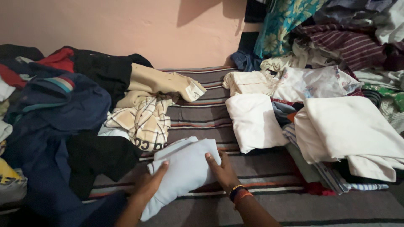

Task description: The person folds various clothes on a bed, including buttoning a plaid shirt and stacking the items into piles.

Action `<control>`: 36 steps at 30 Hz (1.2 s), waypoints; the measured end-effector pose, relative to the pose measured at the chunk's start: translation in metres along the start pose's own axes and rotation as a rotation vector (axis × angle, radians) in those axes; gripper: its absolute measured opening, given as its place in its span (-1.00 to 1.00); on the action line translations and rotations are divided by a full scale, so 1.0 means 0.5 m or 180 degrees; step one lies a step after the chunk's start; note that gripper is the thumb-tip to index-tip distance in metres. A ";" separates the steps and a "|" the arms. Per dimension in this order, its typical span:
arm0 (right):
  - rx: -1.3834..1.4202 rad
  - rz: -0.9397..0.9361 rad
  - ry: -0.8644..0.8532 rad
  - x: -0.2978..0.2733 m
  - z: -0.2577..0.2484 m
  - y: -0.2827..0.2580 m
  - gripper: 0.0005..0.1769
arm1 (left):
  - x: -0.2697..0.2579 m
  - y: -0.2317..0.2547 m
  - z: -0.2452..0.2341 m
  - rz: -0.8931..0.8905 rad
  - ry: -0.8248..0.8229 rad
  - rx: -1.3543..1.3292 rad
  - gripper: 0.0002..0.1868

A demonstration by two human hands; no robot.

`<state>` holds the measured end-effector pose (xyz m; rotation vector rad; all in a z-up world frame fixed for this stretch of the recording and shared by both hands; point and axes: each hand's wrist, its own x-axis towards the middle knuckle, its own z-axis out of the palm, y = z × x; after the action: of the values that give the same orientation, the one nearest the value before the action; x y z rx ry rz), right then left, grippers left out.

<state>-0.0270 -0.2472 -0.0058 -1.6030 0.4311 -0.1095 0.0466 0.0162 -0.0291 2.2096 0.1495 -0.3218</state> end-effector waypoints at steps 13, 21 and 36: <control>-0.3933 -0.1748 0.1138 0.004 -0.136 -0.171 0.09 | -0.086 0.097 -0.006 -0.1339 -0.1186 -0.1814 0.01; -0.4917 -0.0853 0.0432 0.122 -0.232 -0.130 -0.04 | -0.122 0.002 -0.011 0.2771 -0.1246 -0.1338 -0.12; -0.1696 -0.1746 0.0886 0.180 -0.384 -0.260 -0.59 | -0.078 0.160 0.048 -0.0917 -0.0558 -0.3591 -0.16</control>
<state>0.0204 -0.4557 0.1212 -2.2140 0.2275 -0.6875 0.0226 -0.0514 0.0284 1.0371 0.4327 -0.4432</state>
